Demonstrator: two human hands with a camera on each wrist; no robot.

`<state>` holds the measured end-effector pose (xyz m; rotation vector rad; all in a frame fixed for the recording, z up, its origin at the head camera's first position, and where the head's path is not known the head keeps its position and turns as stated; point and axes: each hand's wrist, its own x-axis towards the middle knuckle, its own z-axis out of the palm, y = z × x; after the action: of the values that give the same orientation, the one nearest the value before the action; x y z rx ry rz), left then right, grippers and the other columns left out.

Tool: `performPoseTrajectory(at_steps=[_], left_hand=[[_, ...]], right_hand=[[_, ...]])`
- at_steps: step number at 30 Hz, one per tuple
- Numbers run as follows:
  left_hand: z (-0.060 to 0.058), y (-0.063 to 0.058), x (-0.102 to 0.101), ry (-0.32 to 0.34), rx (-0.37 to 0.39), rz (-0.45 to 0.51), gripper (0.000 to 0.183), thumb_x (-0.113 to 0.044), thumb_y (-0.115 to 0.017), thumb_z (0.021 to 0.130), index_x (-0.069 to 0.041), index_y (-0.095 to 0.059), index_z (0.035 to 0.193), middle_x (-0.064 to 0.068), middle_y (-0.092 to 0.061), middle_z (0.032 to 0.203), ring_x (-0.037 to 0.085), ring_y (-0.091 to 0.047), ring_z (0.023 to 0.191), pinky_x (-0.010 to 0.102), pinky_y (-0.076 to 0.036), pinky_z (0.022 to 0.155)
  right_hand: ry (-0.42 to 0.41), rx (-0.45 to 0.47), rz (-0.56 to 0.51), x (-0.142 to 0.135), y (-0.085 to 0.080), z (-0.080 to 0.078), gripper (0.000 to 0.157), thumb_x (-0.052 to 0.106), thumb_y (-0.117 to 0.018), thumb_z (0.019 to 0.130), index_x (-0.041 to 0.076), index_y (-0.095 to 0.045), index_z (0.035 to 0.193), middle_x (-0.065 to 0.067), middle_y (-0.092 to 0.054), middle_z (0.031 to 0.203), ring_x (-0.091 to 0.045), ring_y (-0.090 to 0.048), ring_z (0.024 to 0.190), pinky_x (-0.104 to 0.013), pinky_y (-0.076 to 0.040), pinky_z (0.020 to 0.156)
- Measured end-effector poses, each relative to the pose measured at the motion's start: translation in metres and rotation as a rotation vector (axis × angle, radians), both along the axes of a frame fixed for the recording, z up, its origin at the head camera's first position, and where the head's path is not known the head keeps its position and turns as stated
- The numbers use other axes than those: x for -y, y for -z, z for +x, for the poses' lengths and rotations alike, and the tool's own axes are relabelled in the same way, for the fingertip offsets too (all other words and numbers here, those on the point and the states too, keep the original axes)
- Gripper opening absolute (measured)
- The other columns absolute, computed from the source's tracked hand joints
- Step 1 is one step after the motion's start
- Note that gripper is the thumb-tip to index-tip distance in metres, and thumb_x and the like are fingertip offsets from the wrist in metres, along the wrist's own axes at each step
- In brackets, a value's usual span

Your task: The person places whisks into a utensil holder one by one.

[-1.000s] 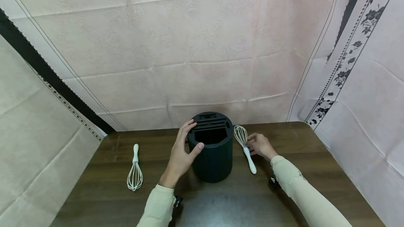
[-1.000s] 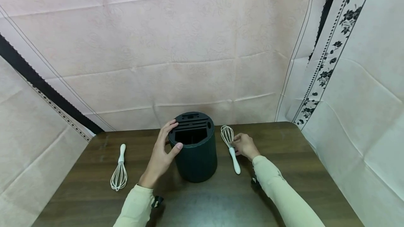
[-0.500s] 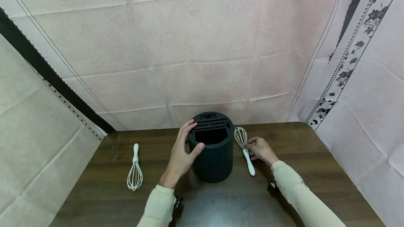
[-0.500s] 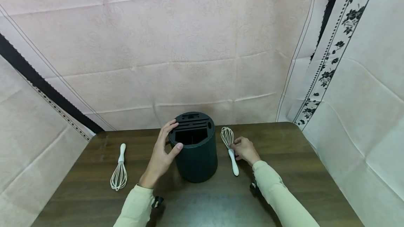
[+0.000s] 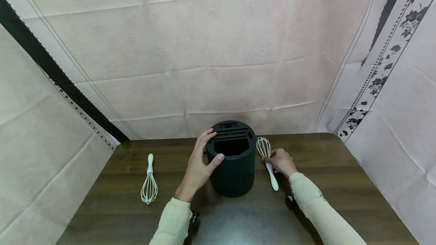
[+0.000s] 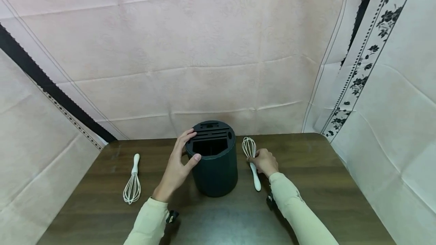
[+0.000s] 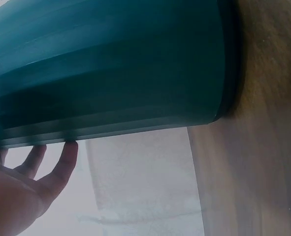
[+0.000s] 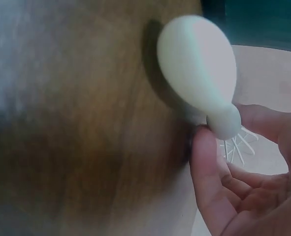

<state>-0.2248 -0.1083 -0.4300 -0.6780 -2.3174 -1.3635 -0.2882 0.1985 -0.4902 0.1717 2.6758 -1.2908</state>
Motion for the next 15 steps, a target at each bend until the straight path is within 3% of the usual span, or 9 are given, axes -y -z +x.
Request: performPoseTrajectory(at_steps=[10,15], left_hand=[[-0.002,-0.010,0.006,0.042,0.003,-0.042,0.065,-0.041,-0.062,0.097,-0.030,-0.033,0.154,-0.012,-0.021,0.161,0.014,-0.024,0.147,0.063,-0.028,0.111],[-0.004,-0.011,0.008,0.054,-0.008,-0.085,0.069,-0.043,-0.062,0.097,-0.029,-0.029,0.156,-0.011,-0.021,0.161,0.015,-0.026,0.146,0.059,-0.035,0.108]], right_hand=[[0.009,0.037,-0.289,0.000,-0.005,0.006,0.035,0.021,-0.064,0.097,-0.005,-0.056,0.119,-0.014,-0.066,0.094,-0.020,-0.066,0.075,-0.039,-0.059,0.068],[-0.014,0.042,-0.410,-0.001,-0.008,0.013,0.037,0.020,-0.061,0.100,-0.005,-0.050,0.125,-0.023,-0.067,0.110,-0.023,-0.068,0.082,-0.040,-0.059,0.073]])
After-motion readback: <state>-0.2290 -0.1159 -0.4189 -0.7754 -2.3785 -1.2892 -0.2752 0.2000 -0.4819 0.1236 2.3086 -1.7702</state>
